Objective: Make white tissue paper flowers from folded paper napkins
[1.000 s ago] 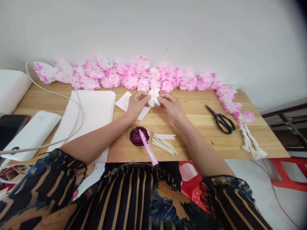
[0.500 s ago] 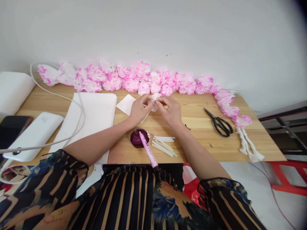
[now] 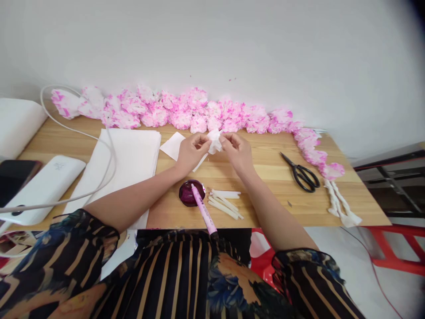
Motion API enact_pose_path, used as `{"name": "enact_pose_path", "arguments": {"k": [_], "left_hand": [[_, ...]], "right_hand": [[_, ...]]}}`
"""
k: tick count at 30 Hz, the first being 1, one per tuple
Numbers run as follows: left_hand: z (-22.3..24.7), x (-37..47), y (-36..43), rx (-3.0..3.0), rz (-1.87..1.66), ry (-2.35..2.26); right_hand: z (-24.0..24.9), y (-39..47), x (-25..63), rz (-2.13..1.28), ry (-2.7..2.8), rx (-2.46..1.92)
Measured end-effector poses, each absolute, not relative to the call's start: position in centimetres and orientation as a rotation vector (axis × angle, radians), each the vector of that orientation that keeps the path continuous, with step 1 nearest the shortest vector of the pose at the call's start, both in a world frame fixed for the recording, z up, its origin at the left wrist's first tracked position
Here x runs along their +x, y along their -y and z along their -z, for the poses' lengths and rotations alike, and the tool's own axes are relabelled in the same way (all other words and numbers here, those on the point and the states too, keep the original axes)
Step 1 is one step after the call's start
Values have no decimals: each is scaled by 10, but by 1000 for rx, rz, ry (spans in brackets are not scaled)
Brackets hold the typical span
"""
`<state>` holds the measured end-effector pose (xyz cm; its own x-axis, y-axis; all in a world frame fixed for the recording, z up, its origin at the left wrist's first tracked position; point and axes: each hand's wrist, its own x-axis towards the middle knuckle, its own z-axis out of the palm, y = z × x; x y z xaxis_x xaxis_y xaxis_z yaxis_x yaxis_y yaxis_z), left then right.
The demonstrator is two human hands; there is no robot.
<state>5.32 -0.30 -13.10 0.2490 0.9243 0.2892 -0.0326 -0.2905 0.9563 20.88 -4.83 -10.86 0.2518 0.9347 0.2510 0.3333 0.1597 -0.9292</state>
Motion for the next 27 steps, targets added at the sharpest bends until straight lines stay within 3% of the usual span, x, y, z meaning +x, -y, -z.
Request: {"name": "enact_pose_path", "arguments": {"k": [10,19,27], "left_hand": [[127,53,4,1615,-1213,-893],[130,55,0,1276,-1192,-851],[130,55,7,1639,-1203,-866]], "right_hand": [[109,56,204,-361,1561,-1398],[116,44,212,-876,1168,-1385],[110,52,208,-474,1418,-1444]]}}
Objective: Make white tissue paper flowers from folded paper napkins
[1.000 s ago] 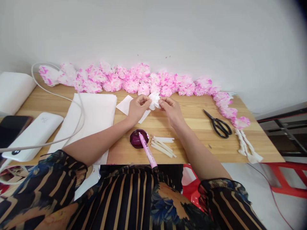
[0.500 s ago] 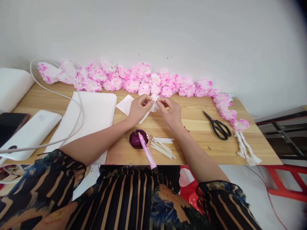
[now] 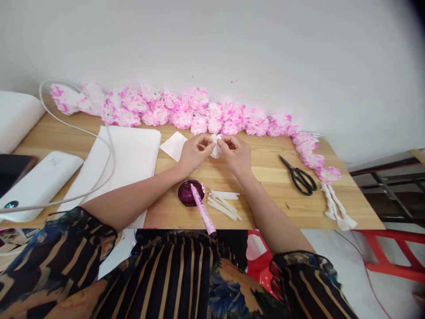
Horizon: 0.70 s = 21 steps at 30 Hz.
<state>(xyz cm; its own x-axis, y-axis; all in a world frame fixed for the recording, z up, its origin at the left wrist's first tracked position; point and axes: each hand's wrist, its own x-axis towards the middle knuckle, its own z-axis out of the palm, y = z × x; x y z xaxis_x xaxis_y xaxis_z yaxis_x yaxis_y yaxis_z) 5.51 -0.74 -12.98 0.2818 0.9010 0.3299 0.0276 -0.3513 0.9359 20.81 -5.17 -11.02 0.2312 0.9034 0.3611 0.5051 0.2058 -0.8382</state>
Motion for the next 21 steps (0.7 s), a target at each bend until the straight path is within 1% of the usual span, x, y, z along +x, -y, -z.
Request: {"name": "enact_pose_path", "arguments": {"k": [5,8,10,13,16,18,21], "left_hand": [[131,55,4,1596,-1159,-853],[131,55,2,1506,-1169,-843],[129,55,1,1406,-1164,-844],[128,55,1,1281,-1165,-842],[128,55,1,1302,-1177,-847],[128,55,2,1384,-1196,-858],[128,54,5,1523,-1212,-871]], "right_hand": [[111,55,206,-349,1547,-1403],[112,54,205,-356,1539,-1391],[114,51,206,-456,1443,-1402],[116,47,209,-729,1232,-1376],[117,44,212,-917,1112,-1344],[115,45,212,-892,1123,-1347],[112,47,210,-703,1249,-1404]]}}
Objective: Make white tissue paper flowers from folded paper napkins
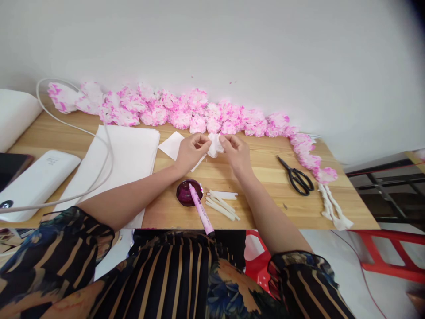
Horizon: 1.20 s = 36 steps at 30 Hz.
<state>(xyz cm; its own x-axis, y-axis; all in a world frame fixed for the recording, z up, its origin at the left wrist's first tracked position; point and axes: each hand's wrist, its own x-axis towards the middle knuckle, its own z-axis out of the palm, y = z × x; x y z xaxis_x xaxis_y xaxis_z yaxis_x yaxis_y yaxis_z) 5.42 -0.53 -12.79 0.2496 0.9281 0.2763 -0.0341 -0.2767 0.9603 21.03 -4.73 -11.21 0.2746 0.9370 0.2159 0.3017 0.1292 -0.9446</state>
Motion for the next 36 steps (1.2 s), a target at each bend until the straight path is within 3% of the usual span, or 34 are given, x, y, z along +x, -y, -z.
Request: {"name": "enact_pose_path", "arguments": {"k": [12,22,31,36], "left_hand": [[129,55,3,1557,-1132,-931],[130,54,-6,1091,-1121,-829],[125,51,-8,993,-1137,-778],[118,49,1,1274,-1148,-778]], "right_hand": [[114,53,207,-237,1677,-1479],[118,44,216,-895,1190,-1336],[107,50,215,-748,1454,-1402],[114,47,213,-677,1357,-1451]]}}
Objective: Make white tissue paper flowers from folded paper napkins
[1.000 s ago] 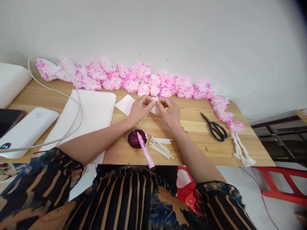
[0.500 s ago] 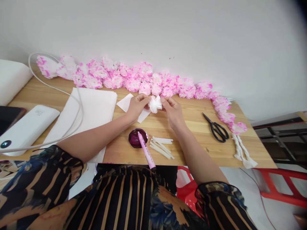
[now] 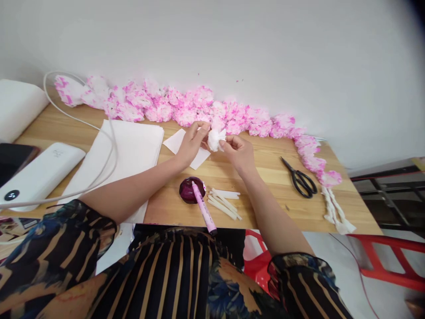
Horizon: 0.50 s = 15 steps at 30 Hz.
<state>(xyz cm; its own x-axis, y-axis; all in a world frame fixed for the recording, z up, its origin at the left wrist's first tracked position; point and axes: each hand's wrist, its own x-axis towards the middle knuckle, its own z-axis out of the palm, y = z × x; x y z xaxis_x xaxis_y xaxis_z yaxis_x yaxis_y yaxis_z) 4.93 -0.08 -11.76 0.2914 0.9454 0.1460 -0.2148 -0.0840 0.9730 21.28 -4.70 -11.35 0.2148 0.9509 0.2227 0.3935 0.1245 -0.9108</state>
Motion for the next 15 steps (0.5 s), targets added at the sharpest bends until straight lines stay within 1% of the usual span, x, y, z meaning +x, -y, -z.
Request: {"name": "enact_pose_path", "arguments": {"k": [3,6,11,15], "left_hand": [[120,51,3,1518,-1127,-816],[125,52,2,1625,-1106,-858],[129,53,-4,1421,-1143,-719],[127,51,-7,1266,-1176,-657]], "right_hand": [[115,46,213,-671,1333,-1441],[114,46,213,-718,1296,-1404],[110,46,216,-940,1112,-1281],[108,47,217,-906,1149,-1295]]}}
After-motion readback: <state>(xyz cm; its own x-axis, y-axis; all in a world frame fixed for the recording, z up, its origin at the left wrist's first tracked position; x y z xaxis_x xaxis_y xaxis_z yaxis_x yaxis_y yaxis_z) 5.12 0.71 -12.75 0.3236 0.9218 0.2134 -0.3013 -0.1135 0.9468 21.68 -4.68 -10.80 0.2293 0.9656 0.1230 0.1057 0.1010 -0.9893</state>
